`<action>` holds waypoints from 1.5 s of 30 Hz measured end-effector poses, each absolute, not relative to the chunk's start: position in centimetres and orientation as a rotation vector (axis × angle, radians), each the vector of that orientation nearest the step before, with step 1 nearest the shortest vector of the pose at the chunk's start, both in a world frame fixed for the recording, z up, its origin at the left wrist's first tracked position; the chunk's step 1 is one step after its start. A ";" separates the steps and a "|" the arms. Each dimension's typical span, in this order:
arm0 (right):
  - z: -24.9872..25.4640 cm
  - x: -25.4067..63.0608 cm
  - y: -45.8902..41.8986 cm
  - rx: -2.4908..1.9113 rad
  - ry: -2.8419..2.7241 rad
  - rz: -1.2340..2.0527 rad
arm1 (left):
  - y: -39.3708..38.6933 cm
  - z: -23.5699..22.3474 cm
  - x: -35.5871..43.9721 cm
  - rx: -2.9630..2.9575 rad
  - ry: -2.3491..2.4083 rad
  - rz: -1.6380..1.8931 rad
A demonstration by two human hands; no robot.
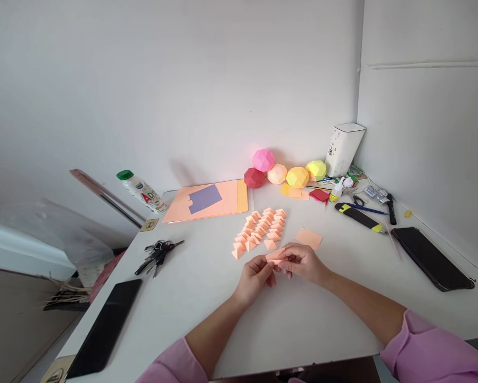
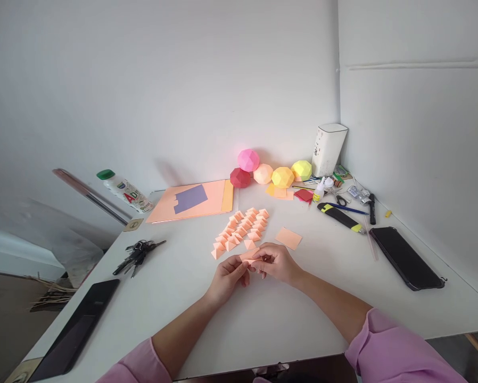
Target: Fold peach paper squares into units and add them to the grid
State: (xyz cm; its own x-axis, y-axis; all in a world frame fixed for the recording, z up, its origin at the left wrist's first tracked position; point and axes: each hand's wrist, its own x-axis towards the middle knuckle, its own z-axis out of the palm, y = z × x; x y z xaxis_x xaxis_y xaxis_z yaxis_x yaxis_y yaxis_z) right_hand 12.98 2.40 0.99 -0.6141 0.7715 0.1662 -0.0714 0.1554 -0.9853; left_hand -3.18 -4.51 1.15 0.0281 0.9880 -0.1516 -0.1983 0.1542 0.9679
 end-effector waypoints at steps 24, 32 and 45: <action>2.0 12.8 1.8 -0.816 -1.723 1.526 | -4.5 0.9 -3.1 0.946 1.134 1.165; 2.0 12.8 1.7 -0.814 -1.755 1.476 | -4.5 0.7 -3.1 0.961 1.127 1.158; 1.7 12.9 1.7 -0.859 -1.764 1.483 | -4.6 0.4 -3.1 0.970 1.144 1.149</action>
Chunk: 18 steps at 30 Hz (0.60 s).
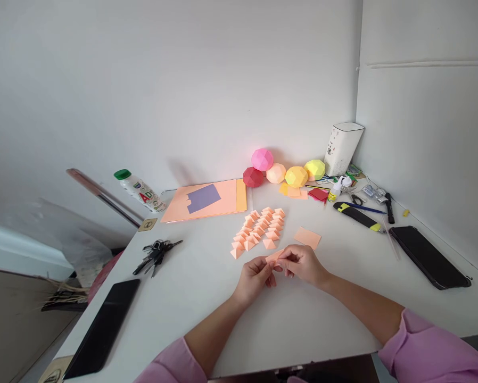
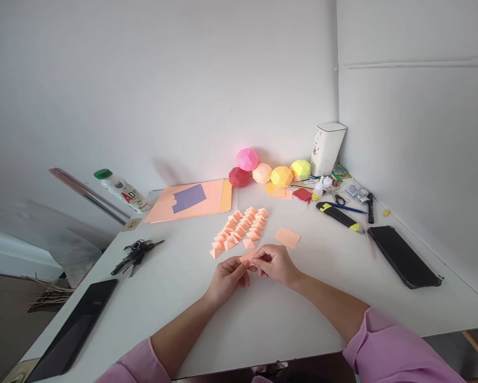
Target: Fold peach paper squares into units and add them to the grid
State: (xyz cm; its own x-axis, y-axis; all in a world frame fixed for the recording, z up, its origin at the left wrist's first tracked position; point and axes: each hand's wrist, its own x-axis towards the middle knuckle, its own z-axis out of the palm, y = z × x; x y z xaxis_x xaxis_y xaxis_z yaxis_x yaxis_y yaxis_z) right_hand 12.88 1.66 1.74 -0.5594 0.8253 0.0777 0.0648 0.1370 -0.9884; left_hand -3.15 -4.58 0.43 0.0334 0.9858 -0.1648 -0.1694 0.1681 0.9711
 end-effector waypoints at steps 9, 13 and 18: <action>1.1 12.9 2.1 -0.857 -1.663 1.650 | -4.4 0.7 -3.3 0.947 1.118 1.179; 1.2 13.1 2.5 -0.914 -1.773 1.694 | -4.3 0.7 -3.4 0.928 1.095 1.200; 1.4 13.2 2.5 -0.932 -1.813 1.697 | -4.2 0.9 -3.3 0.898 1.112 1.191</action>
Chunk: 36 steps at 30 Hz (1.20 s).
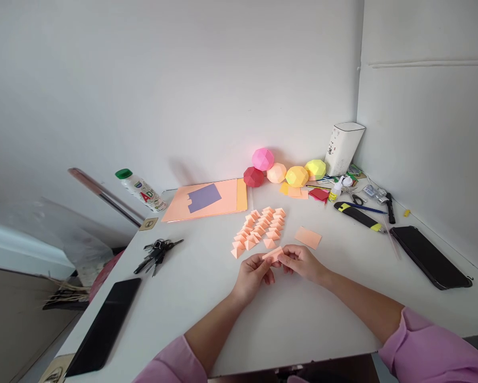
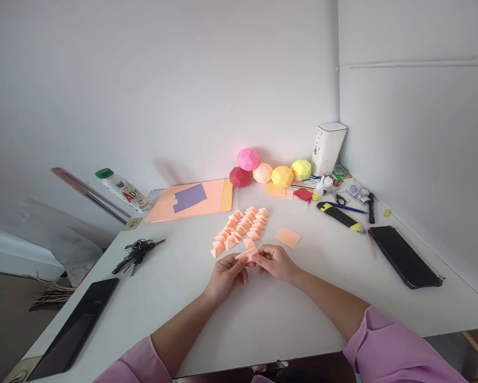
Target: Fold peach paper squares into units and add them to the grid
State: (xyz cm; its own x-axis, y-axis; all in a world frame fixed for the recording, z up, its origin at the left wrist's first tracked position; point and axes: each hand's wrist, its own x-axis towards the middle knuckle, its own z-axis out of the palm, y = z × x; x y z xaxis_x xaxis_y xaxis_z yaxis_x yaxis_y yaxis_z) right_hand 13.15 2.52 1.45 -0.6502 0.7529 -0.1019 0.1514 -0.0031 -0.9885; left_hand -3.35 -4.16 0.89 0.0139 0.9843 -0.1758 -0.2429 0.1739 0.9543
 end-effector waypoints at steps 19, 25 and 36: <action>1.4 13.0 2.4 -0.953 -1.765 1.648 | -4.3 0.6 -3.5 0.914 1.124 1.175; 1.2 13.1 2.5 -0.944 -1.781 1.633 | -4.3 0.7 -3.5 0.925 1.141 1.144; 1.5 13.1 2.3 -0.905 -1.811 1.649 | -4.5 1.1 -3.2 0.975 1.178 1.075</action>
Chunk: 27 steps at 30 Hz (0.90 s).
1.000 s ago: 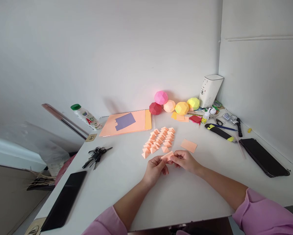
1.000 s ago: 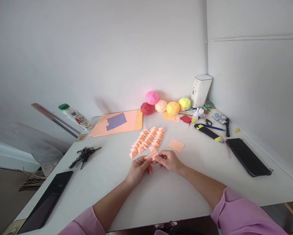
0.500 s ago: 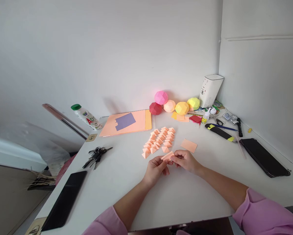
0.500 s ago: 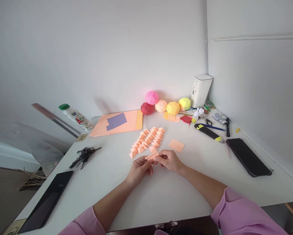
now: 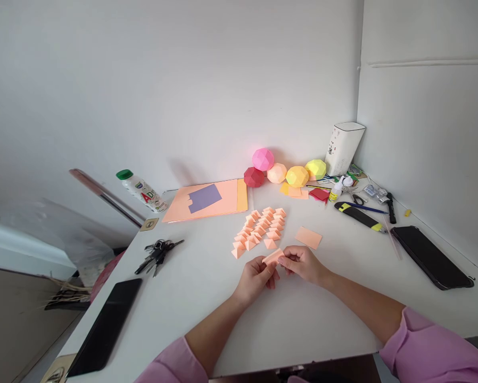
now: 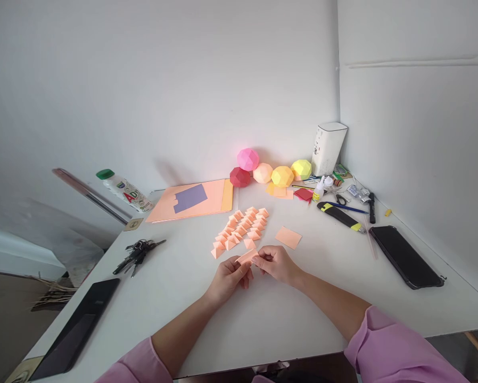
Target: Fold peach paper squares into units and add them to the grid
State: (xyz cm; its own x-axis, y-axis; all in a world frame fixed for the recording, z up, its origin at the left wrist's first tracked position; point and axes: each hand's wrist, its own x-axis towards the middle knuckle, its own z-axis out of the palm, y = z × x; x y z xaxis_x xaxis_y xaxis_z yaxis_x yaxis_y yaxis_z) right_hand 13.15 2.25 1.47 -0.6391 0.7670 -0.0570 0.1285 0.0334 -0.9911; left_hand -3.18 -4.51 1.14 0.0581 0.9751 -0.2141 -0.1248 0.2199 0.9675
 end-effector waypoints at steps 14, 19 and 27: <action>1.0 13.2 2.3 -0.907 -1.903 1.706 | -5.1 0.4 -2.8 1.122 1.201 1.034; 1.2 13.2 2.3 -0.865 -1.951 1.667 | -5.3 0.5 -2.7 1.171 1.226 1.026; 1.2 13.3 2.4 -0.822 -1.986 1.660 | -5.3 0.5 -2.6 1.212 1.240 1.032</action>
